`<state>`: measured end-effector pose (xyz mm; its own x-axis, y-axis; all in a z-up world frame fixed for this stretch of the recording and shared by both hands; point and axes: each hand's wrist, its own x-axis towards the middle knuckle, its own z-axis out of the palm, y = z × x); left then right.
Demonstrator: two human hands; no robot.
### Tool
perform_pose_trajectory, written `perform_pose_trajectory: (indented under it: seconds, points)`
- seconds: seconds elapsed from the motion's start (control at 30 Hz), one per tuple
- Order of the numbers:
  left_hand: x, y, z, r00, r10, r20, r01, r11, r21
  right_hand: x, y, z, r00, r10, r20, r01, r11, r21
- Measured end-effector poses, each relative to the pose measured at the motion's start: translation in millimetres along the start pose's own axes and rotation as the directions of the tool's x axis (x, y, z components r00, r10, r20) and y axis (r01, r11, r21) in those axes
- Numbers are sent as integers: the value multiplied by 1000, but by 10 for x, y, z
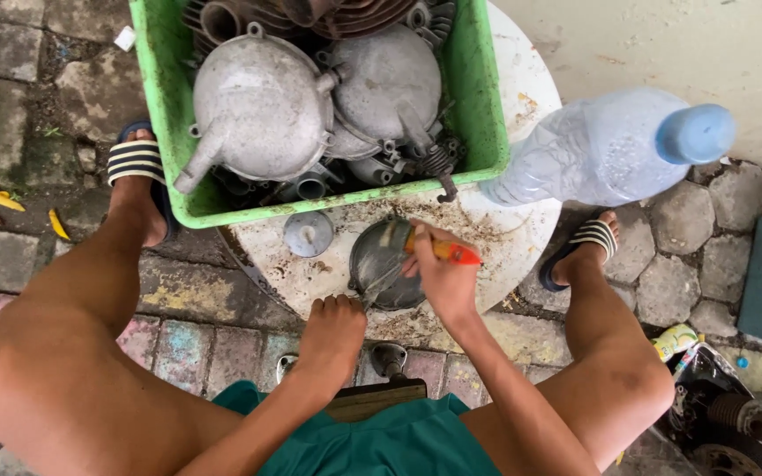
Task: Cleaning a metal engine cover using a brush and water from a bottle
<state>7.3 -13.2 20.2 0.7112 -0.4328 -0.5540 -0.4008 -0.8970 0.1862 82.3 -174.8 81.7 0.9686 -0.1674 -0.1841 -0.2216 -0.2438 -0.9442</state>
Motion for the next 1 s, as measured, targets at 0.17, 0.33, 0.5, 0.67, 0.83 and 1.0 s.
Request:
perform_pose_trajectory:
  seconds: [0.17,0.33,0.5,0.67,0.83,1.0]
  points:
    - [4,14,32,999,-35,16,36,999,-18,12,45,121,981,-81,177,106,985,-134]
    - [10,18,53,999,-33,-26,31,998,-53,133,-106,163,947,-274,169,317,879,-355]
    - [-1,12,-26,998,-34,53,36,999,-40,76,-198,209,961,49,271,59,925,-376]
    - [5,35,8,998,-40,58,43,998,-47,171,-82,249,862,-371,346,493,775,-396]
    - [11,37,12,996,-66,65,70,996,-52,48,-114,323,696,-420,583,650,713,-262]
    - [5,68,56,997,-70,28,71,997,-34,19,-68,274,727,-396,561,624,721,-301]
